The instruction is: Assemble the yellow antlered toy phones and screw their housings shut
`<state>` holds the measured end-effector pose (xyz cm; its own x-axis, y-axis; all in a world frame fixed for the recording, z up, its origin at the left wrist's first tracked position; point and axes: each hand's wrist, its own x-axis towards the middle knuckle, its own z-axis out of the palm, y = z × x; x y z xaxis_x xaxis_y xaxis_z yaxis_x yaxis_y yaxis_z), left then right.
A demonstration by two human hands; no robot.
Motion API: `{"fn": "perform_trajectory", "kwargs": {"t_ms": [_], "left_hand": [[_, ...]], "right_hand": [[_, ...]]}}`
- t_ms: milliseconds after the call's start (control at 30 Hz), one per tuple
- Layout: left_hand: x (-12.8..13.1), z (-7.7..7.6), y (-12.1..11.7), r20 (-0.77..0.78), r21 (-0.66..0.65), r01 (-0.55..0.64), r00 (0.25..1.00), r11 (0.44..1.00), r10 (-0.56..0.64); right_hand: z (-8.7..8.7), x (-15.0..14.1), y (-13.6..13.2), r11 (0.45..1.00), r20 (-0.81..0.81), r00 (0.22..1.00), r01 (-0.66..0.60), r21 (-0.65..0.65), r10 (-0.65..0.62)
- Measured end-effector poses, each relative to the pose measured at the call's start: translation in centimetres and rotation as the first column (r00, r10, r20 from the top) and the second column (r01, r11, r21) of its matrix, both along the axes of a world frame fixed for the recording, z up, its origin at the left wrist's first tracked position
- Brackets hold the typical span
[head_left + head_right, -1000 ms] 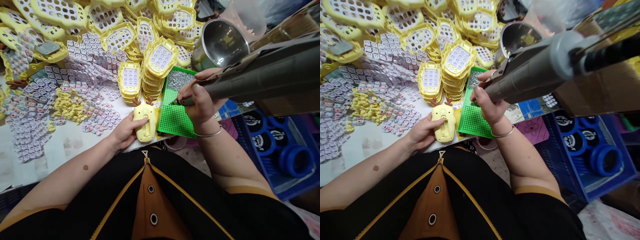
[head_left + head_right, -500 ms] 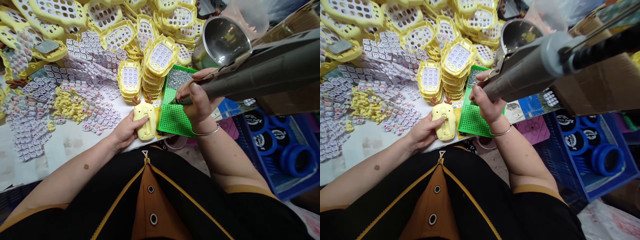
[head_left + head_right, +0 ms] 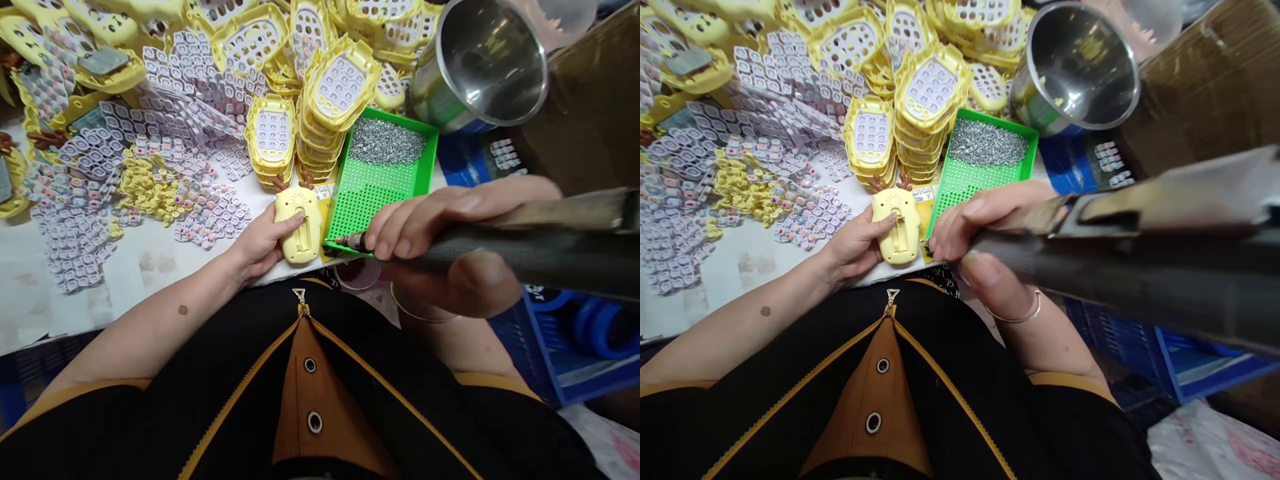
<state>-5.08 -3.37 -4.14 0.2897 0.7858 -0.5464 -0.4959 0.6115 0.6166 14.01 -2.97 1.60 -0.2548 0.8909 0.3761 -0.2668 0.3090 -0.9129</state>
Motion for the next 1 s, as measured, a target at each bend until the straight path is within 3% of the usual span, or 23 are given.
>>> {"fn": "perform_trajectory", "kwargs": {"t_ms": [100,167,367,500,633,867,1000], "left_hand": [[0.1,0.0,-0.1,0.005,0.021,-0.008,1.000,1.000,0.008],[0.1,0.0,-0.2,0.012,0.030,-0.015,1.000,0.999,0.014],[0.2,0.2,-0.2,0.019,0.040,-0.023,1.000,0.999,0.022],[0.3,0.1,-0.2,0.026,0.042,-0.019,1.000,0.999,0.018],[0.4,0.0,-0.1,0.019,0.046,-0.018,1.000,0.999,0.017],[0.6,0.1,-0.2,-0.022,0.044,0.042,0.999,0.998,-0.041],[0.7,0.3,-0.3,-0.055,0.048,0.056,0.997,0.997,-0.053]], "right_hand": [[-0.7,-0.4,-1.1,0.987,-0.061,0.998,-0.012,0.163,0.023],[-1.0,-0.9,-1.4,0.981,-0.055,0.997,-0.037,0.190,0.049],[-1.5,-2.4,-1.6,0.982,-0.105,0.994,0.035,0.186,-0.015],[-1.8,-2.8,-1.6,0.978,-0.145,0.988,-0.025,0.209,0.056],[-1.8,-2.7,-1.8,0.974,-0.081,0.987,-0.119,0.195,0.137],[-2.3,-2.9,-2.2,0.965,-0.089,0.981,-0.151,0.213,0.173],[-0.8,-1.8,-2.5,0.966,-0.072,0.976,-0.192,0.173,0.207]]}}
